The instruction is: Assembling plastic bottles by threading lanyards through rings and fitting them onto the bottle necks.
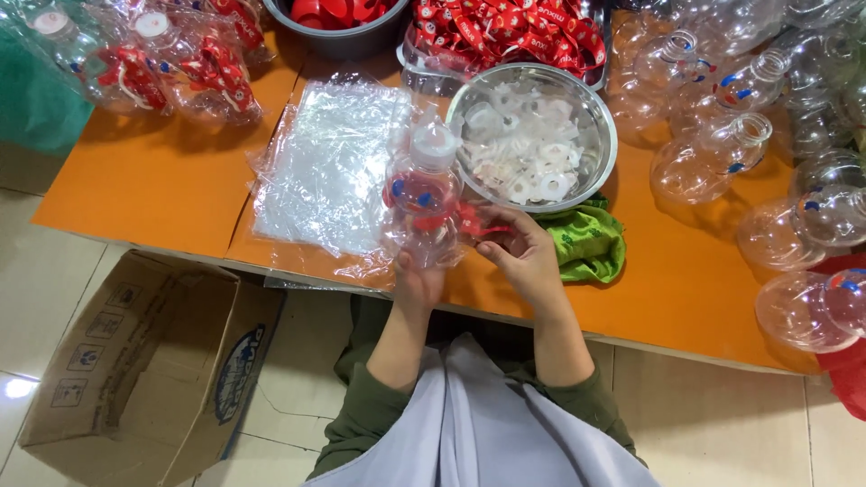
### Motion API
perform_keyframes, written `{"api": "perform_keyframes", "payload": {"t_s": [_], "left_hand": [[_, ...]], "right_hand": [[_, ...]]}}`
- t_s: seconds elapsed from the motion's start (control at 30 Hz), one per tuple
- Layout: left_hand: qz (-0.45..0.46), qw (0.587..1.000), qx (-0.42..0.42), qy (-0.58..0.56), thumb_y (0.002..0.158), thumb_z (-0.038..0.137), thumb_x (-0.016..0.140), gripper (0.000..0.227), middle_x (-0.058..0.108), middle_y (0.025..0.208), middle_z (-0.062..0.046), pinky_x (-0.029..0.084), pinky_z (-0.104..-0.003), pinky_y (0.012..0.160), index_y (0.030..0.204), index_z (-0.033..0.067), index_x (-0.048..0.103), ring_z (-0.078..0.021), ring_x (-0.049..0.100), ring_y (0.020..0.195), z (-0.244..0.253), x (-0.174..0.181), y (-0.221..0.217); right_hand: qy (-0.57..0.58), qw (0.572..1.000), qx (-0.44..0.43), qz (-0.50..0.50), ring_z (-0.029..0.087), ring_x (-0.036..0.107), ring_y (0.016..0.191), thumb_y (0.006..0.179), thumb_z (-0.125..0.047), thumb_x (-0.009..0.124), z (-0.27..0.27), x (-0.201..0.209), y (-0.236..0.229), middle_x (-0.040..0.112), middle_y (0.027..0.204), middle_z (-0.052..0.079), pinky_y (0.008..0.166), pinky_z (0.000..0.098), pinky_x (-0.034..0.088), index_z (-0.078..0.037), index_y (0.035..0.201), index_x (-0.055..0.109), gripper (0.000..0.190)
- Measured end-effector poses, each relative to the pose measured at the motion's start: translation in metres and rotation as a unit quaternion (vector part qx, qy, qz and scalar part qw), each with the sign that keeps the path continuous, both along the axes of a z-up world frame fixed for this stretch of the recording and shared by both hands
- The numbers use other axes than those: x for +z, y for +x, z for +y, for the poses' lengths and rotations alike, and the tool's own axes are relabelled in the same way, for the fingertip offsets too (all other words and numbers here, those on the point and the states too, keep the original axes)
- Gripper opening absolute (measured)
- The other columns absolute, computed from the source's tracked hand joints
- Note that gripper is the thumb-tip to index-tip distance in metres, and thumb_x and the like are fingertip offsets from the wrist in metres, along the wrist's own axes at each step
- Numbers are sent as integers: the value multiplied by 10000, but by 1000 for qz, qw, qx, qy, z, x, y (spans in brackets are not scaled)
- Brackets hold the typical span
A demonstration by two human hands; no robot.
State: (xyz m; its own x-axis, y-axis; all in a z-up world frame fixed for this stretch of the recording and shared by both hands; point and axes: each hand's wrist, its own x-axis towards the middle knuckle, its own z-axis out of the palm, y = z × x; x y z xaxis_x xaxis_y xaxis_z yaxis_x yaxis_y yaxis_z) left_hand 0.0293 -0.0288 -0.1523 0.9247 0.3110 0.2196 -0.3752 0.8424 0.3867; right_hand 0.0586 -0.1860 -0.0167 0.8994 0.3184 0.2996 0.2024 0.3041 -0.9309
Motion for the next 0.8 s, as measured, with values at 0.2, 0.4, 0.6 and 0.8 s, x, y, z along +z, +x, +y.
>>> {"api": "perform_keyframes", "payload": {"t_s": [0.2, 0.4, 0.6, 0.8], "left_hand": [[-35, 996, 44, 64, 855, 489, 736, 950, 485, 1548, -162, 502, -588, 1046, 1619, 272, 215, -440, 517, 1337, -5, 53, -6], [50, 993, 46, 93, 843, 392, 804, 1002, 436, 1584, -115, 439, -605, 1114, 1620, 236, 190, -368, 456, 1409, -4, 75, -20], [113, 963, 137, 201, 704, 242, 950, 1360, 71, 1689, -211, 199, -705, 1188, 1636, 203, -40, -478, 145, 1520, 9, 127, -31], [177, 866, 215, 414, 787, 197, 904, 1146, 94, 1683, -157, 3, -667, 1215, 1645, 191, 144, -425, -12, 1562, 26, 154, -45]], "right_hand": [[96, 995, 9, 20, 204, 636, 1179, 814, -55, 859, 24, 13, -13, 631, 1336, 156, 924, 407, 627, 33, 1341, 579, 603], [147, 980, -111, 73, 185, 722, 693, 939, 24, 725, 16, -41, 3, 630, 839, 104, 624, 356, 677, 7, 953, 544, 182], [197, 967, -160, 34, 136, 647, 652, 983, 38, 679, 12, -65, 20, 540, 778, 74, 549, 281, 597, -43, 895, 500, 214], [212, 962, -163, 51, 105, 616, 659, 1013, 23, 640, 22, -57, 16, 657, 910, 177, 519, 215, 529, -46, 942, 518, 157]]}}
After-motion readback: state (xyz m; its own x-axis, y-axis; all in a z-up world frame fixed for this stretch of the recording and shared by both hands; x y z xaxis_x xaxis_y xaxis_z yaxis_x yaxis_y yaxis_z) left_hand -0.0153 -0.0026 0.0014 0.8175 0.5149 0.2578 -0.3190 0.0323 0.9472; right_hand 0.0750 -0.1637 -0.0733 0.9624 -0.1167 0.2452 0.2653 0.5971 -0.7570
